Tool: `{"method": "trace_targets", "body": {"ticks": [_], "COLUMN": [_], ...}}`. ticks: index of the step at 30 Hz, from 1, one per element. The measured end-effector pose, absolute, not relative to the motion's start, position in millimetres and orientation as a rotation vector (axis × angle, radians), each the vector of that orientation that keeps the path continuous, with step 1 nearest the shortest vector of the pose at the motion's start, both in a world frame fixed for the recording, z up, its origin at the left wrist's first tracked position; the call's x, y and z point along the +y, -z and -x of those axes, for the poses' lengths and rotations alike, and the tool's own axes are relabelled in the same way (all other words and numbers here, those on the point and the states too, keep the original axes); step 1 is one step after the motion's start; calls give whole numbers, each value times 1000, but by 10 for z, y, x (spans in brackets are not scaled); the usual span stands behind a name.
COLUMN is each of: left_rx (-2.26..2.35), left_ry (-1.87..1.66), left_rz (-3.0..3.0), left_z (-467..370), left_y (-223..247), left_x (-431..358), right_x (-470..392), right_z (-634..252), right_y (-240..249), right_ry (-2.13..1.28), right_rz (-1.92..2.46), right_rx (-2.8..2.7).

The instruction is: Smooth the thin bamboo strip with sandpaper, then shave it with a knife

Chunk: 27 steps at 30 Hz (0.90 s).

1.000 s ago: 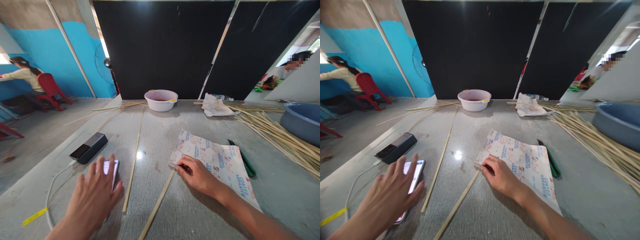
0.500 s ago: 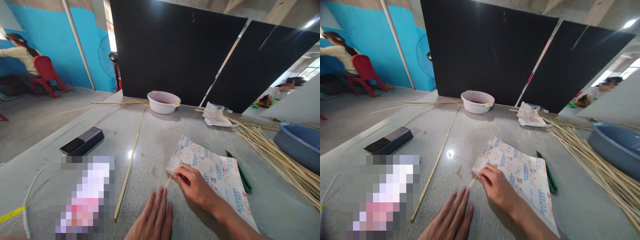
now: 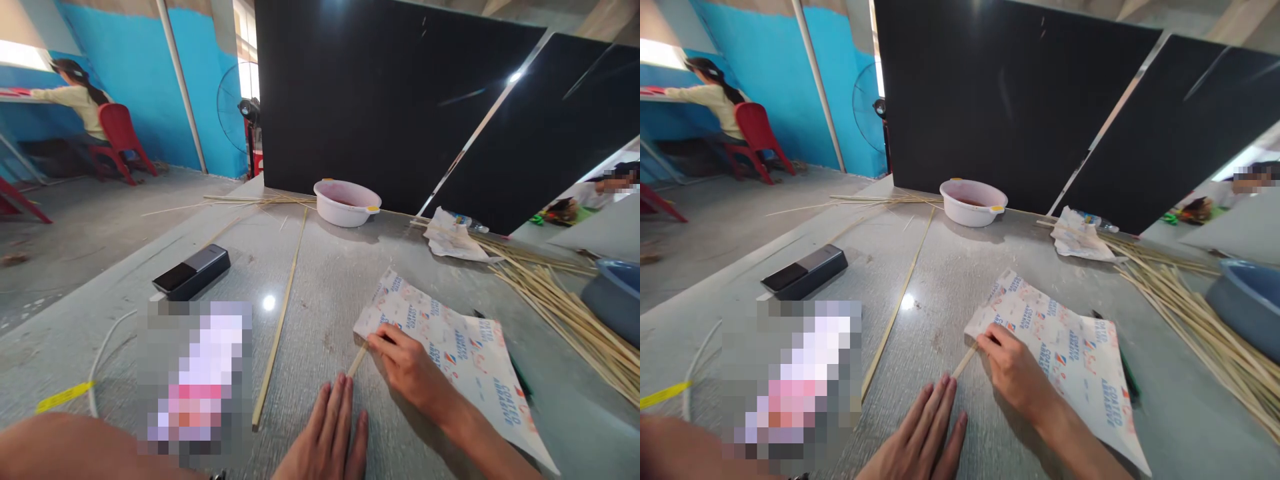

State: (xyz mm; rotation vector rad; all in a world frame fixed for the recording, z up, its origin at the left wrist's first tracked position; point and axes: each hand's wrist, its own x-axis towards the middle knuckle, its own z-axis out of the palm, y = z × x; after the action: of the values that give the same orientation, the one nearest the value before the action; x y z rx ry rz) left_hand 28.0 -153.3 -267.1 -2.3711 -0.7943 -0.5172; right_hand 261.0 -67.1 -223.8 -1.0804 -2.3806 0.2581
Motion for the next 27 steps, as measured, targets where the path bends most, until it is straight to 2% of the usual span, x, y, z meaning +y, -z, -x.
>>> {"method": "trace_targets", "body": {"ticks": [5,17,27], "left_rx": [-774,-735,-658], "left_ry": [527,453,586], "left_rz": [2362,2406,2411], "left_z": [-263,-221,-228], "left_y": [2649,2566,2614], "left_x": [-1521,-1517,-1501], "right_x": [-621,-368,-427], "right_z": [-2649,-2924,-2852], "right_y": [2250,2262,2315], "right_ry": [-329,-83,-235], "right_rz": [1057,1170,1190], "right_rx": [-2365,-2118,-2167]}}
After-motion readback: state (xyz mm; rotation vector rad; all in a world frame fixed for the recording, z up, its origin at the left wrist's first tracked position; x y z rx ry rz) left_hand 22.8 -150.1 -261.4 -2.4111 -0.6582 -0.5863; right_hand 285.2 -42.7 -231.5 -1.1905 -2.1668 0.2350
